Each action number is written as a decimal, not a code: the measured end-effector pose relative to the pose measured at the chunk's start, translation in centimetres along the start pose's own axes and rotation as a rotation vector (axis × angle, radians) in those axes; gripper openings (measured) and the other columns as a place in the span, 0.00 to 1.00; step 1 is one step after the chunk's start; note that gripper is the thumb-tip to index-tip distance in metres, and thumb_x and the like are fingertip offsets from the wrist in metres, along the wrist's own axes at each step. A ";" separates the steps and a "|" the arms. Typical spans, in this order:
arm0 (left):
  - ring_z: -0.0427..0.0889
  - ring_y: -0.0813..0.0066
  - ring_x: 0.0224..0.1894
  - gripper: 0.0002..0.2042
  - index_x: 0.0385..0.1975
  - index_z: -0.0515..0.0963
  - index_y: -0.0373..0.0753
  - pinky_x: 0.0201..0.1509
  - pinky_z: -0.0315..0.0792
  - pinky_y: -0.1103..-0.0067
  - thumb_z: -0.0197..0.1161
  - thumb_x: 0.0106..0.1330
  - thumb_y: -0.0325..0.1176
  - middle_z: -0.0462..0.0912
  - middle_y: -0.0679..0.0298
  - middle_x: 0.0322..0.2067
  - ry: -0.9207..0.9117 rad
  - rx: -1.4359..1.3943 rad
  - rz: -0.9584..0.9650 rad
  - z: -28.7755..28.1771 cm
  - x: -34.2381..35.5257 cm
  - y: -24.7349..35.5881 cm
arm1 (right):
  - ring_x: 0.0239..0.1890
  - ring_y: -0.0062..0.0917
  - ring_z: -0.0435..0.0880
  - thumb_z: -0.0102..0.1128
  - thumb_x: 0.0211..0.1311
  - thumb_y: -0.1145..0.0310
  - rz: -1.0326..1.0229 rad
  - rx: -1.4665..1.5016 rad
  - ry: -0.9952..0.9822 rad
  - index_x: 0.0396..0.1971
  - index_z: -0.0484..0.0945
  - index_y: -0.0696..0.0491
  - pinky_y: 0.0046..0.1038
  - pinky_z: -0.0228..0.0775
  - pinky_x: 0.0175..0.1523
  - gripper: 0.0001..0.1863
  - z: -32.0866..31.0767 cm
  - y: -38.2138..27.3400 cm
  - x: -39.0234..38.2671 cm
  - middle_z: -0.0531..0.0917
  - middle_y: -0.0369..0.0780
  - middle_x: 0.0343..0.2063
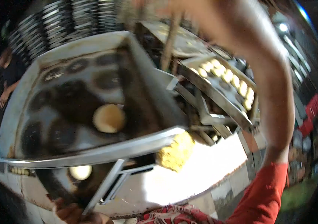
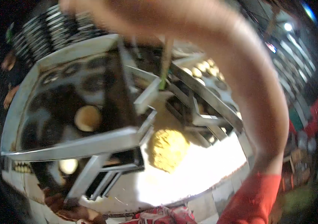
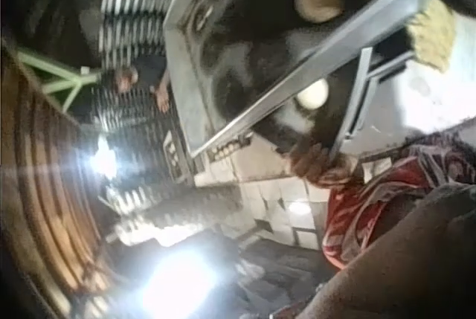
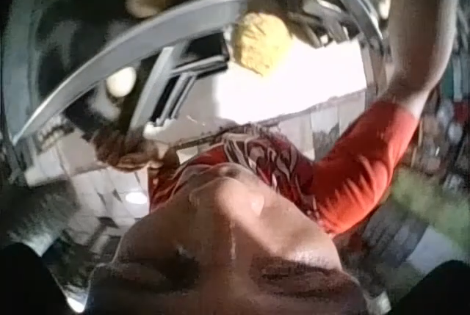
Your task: Preparing dough buns by filling them and placing them on baking trays.
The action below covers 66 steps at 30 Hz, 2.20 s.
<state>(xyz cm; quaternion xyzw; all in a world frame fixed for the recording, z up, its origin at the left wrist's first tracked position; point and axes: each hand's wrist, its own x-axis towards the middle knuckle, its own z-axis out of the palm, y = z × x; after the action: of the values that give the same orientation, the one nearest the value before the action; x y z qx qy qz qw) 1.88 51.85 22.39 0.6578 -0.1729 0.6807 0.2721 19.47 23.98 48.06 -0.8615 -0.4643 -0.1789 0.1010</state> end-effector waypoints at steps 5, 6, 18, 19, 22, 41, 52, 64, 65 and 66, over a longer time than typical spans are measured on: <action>0.75 0.54 0.47 0.20 0.50 0.68 0.32 0.51 0.71 0.66 0.42 0.71 0.43 0.74 0.49 0.46 0.197 0.358 -0.202 -0.3 -1.7 2.8 | 0.24 0.25 0.80 0.49 0.63 0.58 0.351 -0.330 -0.012 0.32 0.78 0.57 0.30 0.71 0.33 0.16 -5.0 10.8 -9.8 0.80 0.42 0.22; 0.75 0.53 0.48 0.20 0.51 0.67 0.32 0.51 0.71 0.65 0.42 0.71 0.43 0.74 0.49 0.47 0.248 0.449 -0.238 -0.2 -2.0 3.4 | 0.24 0.29 0.80 0.51 0.61 0.60 0.447 -0.345 -0.234 0.30 0.78 0.58 0.33 0.70 0.32 0.15 -3.3 15.3 -13.1 0.80 0.45 0.21; 0.70 0.57 0.52 0.27 0.49 0.68 0.25 0.55 0.69 0.63 0.34 0.70 0.47 0.64 0.51 0.52 -0.353 0.323 -0.681 4.8 -9.7 22.2 | 0.42 0.37 0.79 0.56 0.48 0.67 0.747 -0.133 -0.759 0.44 0.73 0.60 0.31 0.70 0.49 0.21 -5.2 26.8 -38.3 0.80 0.48 0.37; 0.71 0.59 0.51 0.26 0.46 0.70 0.26 0.55 0.70 0.63 0.34 0.70 0.47 0.65 0.51 0.50 -0.409 0.198 -0.602 7.6 -9.5 23.7 | 0.40 0.32 0.80 0.57 0.50 0.69 0.754 -0.116 -0.624 0.42 0.74 0.59 0.28 0.71 0.47 0.18 -6.0 24.9 -37.6 0.80 0.45 0.35; 0.71 0.55 0.51 0.24 0.55 0.64 0.33 0.55 0.67 0.61 0.41 0.69 0.47 0.67 0.52 0.52 -0.263 -0.526 -1.038 9.9 -12.1 26.0 | 0.33 0.20 0.80 0.59 0.55 0.74 0.419 0.012 0.220 0.36 0.74 0.59 0.19 0.71 0.42 0.09 -4.2 21.4 -38.6 0.80 0.39 0.30; 0.72 0.66 0.54 0.18 0.55 0.64 0.28 0.57 0.67 0.75 0.48 0.68 0.30 0.71 0.55 0.52 -0.059 -1.196 -2.073 1.6 -21.5 35.5 | 0.37 0.32 0.74 0.54 0.58 0.72 0.668 0.378 0.320 0.37 0.76 0.58 0.29 0.67 0.42 0.08 30.5 -6.9 -39.8 0.77 0.44 0.34; 0.68 0.62 0.59 0.21 0.56 0.62 0.26 0.62 0.65 0.70 0.43 0.61 0.19 0.69 0.51 0.54 0.132 -1.225 -2.035 4.3 -20.7 36.0 | 0.50 0.33 0.71 0.56 0.55 0.71 0.025 -0.046 0.113 0.44 0.77 0.55 0.34 0.64 0.49 0.15 34.2 1.4 -39.4 0.76 0.39 0.49; 0.65 0.63 0.61 0.19 0.60 0.58 0.30 0.66 0.60 0.68 0.41 0.68 0.19 0.64 0.53 0.58 -0.329 -1.156 -1.884 16.9 -21.2 23.8 | 0.30 0.12 0.74 0.62 0.56 0.73 0.984 1.787 0.123 0.40 0.78 0.57 0.14 0.62 0.34 0.11 23.6 5.8 -38.0 0.81 0.33 0.29; 0.65 0.63 0.61 0.19 0.60 0.59 0.30 0.66 0.60 0.68 0.42 0.68 0.20 0.64 0.54 0.58 -0.319 -1.273 -1.891 18.1 -21.1 23.1 | 0.30 0.11 0.74 0.61 0.57 0.73 0.942 1.903 0.231 0.40 0.77 0.57 0.14 0.62 0.34 0.11 23.6 4.9 -37.5 0.81 0.33 0.29; 0.65 0.63 0.61 0.19 0.60 0.59 0.30 0.66 0.60 0.68 0.43 0.68 0.21 0.64 0.55 0.59 -0.306 -1.388 -1.897 19.0 -21.0 22.6 | 0.29 0.12 0.73 0.61 0.57 0.72 1.005 1.654 0.274 0.39 0.78 0.58 0.13 0.62 0.35 0.10 23.8 3.8 -36.5 0.80 0.32 0.29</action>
<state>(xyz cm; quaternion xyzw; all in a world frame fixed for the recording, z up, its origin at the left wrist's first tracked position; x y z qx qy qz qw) 3.37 19.69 5.82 0.3094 0.0211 -0.1183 0.9433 9.33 2.13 11.62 -0.5881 -0.0065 0.1687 0.7910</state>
